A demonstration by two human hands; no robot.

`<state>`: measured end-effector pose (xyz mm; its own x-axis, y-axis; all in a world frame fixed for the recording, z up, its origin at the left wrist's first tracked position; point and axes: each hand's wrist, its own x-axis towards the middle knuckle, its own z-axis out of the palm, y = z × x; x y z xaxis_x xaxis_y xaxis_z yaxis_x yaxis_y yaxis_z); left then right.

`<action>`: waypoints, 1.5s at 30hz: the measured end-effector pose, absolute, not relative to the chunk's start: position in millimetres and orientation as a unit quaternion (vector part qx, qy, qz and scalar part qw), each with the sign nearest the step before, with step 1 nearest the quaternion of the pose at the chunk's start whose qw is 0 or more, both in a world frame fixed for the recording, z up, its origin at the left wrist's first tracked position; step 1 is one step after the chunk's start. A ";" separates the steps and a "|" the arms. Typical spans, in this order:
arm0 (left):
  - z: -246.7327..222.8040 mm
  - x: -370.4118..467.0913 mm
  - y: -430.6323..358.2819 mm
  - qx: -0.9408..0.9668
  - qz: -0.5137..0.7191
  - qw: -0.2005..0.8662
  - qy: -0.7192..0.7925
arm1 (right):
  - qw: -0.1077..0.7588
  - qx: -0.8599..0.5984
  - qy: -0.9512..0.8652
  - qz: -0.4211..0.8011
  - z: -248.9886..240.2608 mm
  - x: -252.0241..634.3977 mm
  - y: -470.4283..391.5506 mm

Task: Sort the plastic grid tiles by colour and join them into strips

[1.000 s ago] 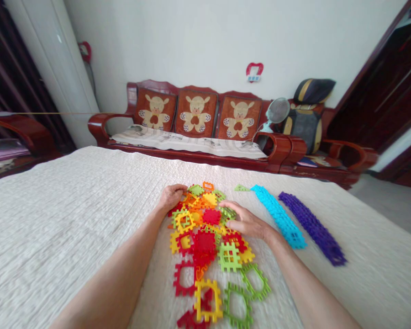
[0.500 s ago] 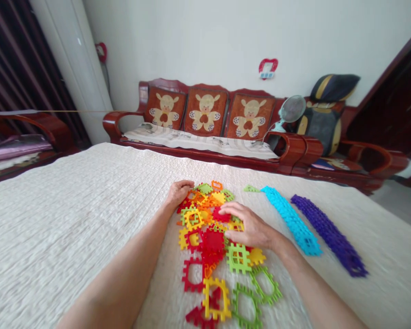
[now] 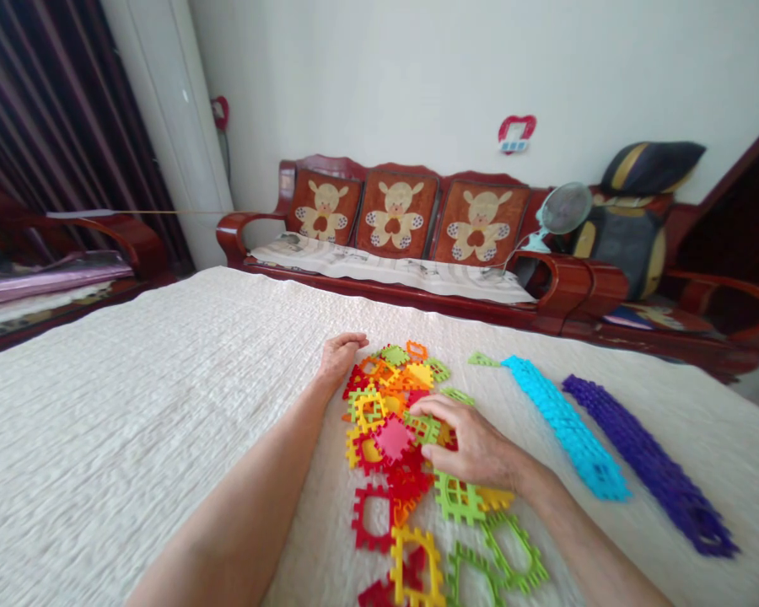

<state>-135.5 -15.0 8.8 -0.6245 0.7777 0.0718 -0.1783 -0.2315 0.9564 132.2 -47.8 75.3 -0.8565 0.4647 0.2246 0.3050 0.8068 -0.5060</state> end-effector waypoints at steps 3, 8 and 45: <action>8.0 -135.1 -14.8 0.285 0.732 0.327 0.525 | 0.220 -0.225 -0.916 0.247 76.0 137.7 -36.4; 8.9 -133.6 -15.4 0.281 0.733 0.329 0.525 | 0.275 -0.284 -0.889 0.231 67.4 144.8 -17.2; -4.2 -132.4 -14.7 0.524 0.555 0.260 0.591 | 0.385 -0.442 -0.808 0.066 28.0 179.7 36.9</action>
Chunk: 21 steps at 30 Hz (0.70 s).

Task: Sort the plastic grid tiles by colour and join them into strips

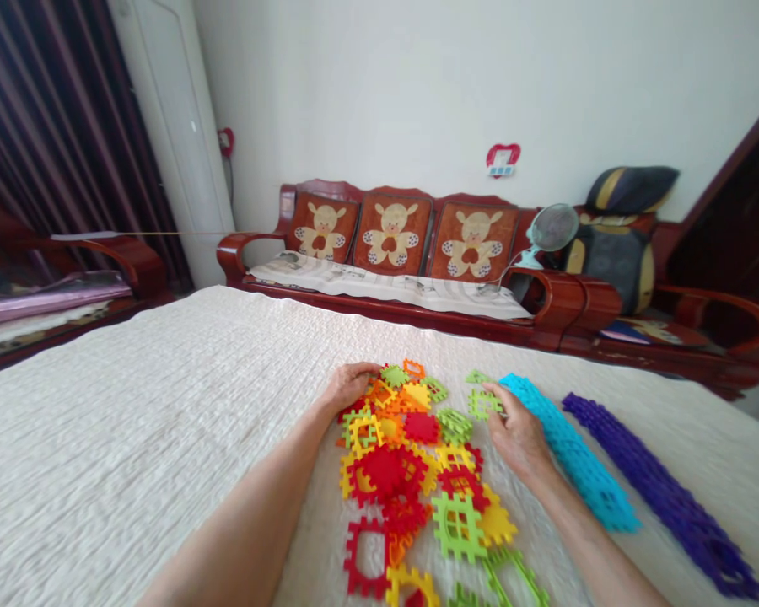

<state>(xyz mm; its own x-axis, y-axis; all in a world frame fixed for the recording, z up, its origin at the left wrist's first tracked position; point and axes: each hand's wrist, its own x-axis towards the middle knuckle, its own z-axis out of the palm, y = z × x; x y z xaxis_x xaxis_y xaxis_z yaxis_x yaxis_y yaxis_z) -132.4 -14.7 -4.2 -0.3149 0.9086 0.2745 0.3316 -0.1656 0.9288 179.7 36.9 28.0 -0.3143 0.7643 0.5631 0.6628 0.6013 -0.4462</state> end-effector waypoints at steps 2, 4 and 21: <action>-5.1 -131.0 -13.5 0.526 0.565 0.280 0.571 | 0.386 -0.437 -0.810 0.063 27.8 180.1 37.0; -5.2 -130.6 -12.4 0.495 0.583 0.297 0.572 | 0.390 -0.432 -0.811 0.063 28.0 180.1 36.6; 2.0 -127.1 -19.2 0.542 0.527 0.269 0.597 | 0.374 -0.468 -0.796 0.082 22.7 181.6 34.3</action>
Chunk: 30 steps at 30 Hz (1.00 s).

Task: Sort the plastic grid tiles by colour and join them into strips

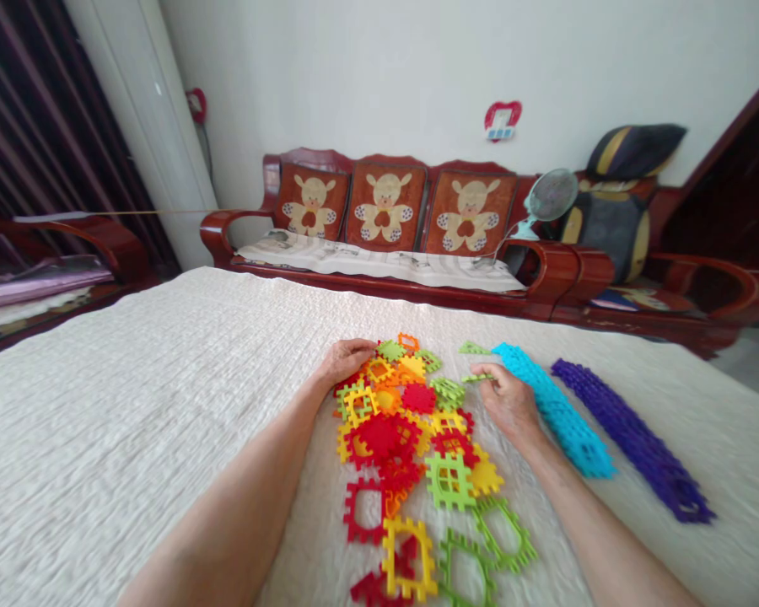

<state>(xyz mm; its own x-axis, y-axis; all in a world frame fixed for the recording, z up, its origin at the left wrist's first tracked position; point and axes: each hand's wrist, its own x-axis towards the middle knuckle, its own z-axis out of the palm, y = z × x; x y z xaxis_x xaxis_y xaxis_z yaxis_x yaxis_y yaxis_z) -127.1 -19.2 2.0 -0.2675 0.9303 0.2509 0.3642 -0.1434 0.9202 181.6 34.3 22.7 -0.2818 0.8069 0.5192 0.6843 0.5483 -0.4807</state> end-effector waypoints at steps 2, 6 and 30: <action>1.9 -127.5 -19.6 0.556 0.522 0.262 0.592 | 0.366 -0.452 -0.809 0.079 21.0 181.6 34.7; -0.2 -129.2 -18.5 0.559 0.509 0.259 0.601 | 0.282 -0.436 -0.850 0.085 27.2 182.5 31.0; -0.3 -129.6 -17.8 0.552 0.465 0.251 0.645 | 0.117 -0.407 -0.898 0.122 44.2 187.5 26.3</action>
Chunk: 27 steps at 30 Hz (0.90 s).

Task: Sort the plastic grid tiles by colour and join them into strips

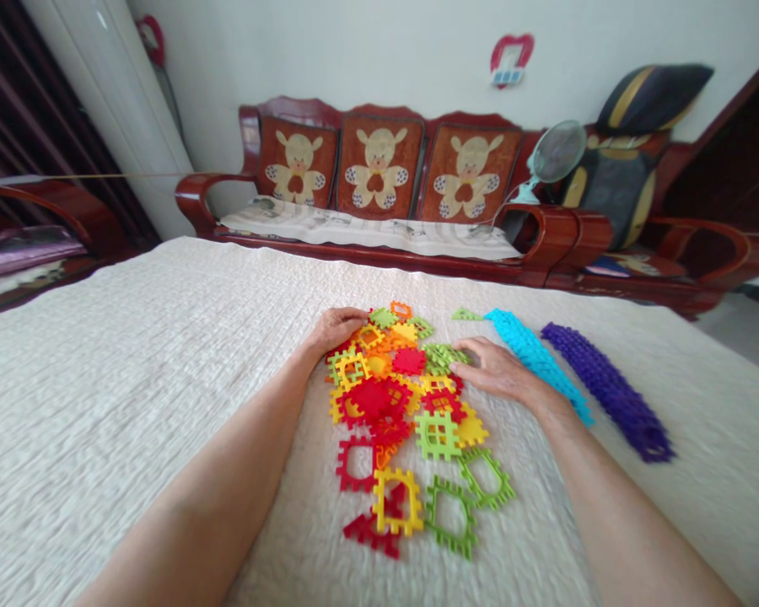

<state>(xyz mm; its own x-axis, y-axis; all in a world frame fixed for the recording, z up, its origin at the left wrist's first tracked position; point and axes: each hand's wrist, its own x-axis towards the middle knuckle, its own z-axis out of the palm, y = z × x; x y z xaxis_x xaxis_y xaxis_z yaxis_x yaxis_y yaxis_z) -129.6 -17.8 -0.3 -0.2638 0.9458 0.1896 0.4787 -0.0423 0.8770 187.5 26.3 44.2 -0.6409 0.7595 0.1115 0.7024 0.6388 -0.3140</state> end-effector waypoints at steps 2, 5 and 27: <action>0.5 -129.4 -18.2 0.544 0.461 0.248 0.656 | 0.123 -0.418 -0.893 0.115 45.5 185.1 23.7; 0.9 -129.7 -18.2 0.537 0.463 0.239 0.663 | 0.134 -0.424 -0.890 0.097 46.0 181.3 20.9; 3.3 -127.9 -19.6 0.502 0.488 0.248 0.669 | 0.230 -0.461 -0.854 0.079 20.0 195.0 43.6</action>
